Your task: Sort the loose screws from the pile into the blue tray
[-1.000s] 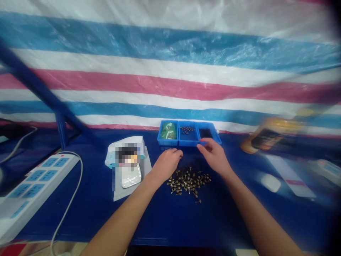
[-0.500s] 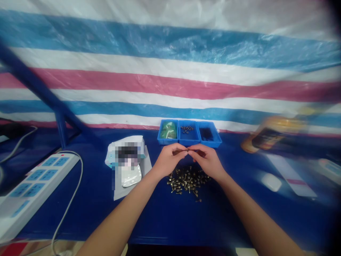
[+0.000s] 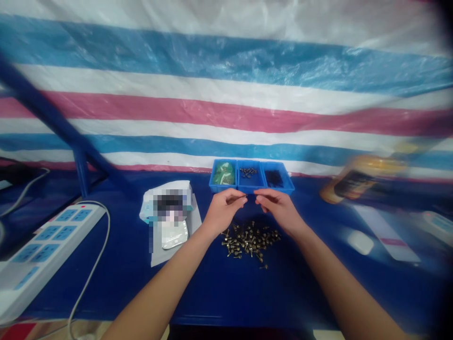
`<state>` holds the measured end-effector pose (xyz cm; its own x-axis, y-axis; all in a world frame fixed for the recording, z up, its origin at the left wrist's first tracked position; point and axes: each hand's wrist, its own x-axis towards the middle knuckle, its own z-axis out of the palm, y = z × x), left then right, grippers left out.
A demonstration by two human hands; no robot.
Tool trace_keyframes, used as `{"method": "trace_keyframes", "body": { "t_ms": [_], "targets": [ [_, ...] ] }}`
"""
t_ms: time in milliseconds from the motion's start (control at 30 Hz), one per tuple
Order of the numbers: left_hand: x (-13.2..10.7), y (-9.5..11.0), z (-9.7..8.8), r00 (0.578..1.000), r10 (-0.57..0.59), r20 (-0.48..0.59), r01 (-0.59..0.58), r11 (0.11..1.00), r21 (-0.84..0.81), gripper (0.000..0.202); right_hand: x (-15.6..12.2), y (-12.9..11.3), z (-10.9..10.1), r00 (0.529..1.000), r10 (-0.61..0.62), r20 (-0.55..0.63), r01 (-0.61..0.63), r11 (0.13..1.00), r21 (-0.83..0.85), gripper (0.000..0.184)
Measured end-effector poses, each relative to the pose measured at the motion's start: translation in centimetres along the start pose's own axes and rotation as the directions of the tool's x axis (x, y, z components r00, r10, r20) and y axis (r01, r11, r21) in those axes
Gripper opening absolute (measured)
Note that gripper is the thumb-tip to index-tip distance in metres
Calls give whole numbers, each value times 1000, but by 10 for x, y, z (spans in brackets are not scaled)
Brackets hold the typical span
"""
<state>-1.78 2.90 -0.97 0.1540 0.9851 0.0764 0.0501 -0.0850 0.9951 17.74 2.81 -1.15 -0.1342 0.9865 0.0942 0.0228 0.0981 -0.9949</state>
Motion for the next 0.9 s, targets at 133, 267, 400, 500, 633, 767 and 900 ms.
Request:
{"method": "trace_keyframes", "body": {
  "t_ms": [133,267,400,500,633,767,900],
  "targets": [
    [0,-1,1,1000,13,-18,-13,1000,-9,20,-1,0,5,999,42,29,-41,998,-44,30],
    [0,-4,2,1000,12,-19,-13,1000,-21,21,-2,-1,8,998,69,6,-69,996,-54,27],
    [-1,-4,3,1000,-15,7,16,999,-33,22,-2,-1,10,997,78,8,-77,997,-4,32],
    [-1,-2,4,999,-35,8,36,999,-41,22,-2,1,10,999,49,10,-49,999,-24,34],
    [-1,-2,4,999,-54,-4,54,997,-57,23,-1,2,5,999,5,-52,-13,988,-154,32],
    [-1,-3,3,999,-50,1,50,998,-39,25,1,1,-5,984,-27,-174,-19,967,-253,44],
    [-1,-2,2,998,-52,17,53,999,-13,24,6,5,-16,931,-58,-361,10,991,-133,36]
  ]
}}
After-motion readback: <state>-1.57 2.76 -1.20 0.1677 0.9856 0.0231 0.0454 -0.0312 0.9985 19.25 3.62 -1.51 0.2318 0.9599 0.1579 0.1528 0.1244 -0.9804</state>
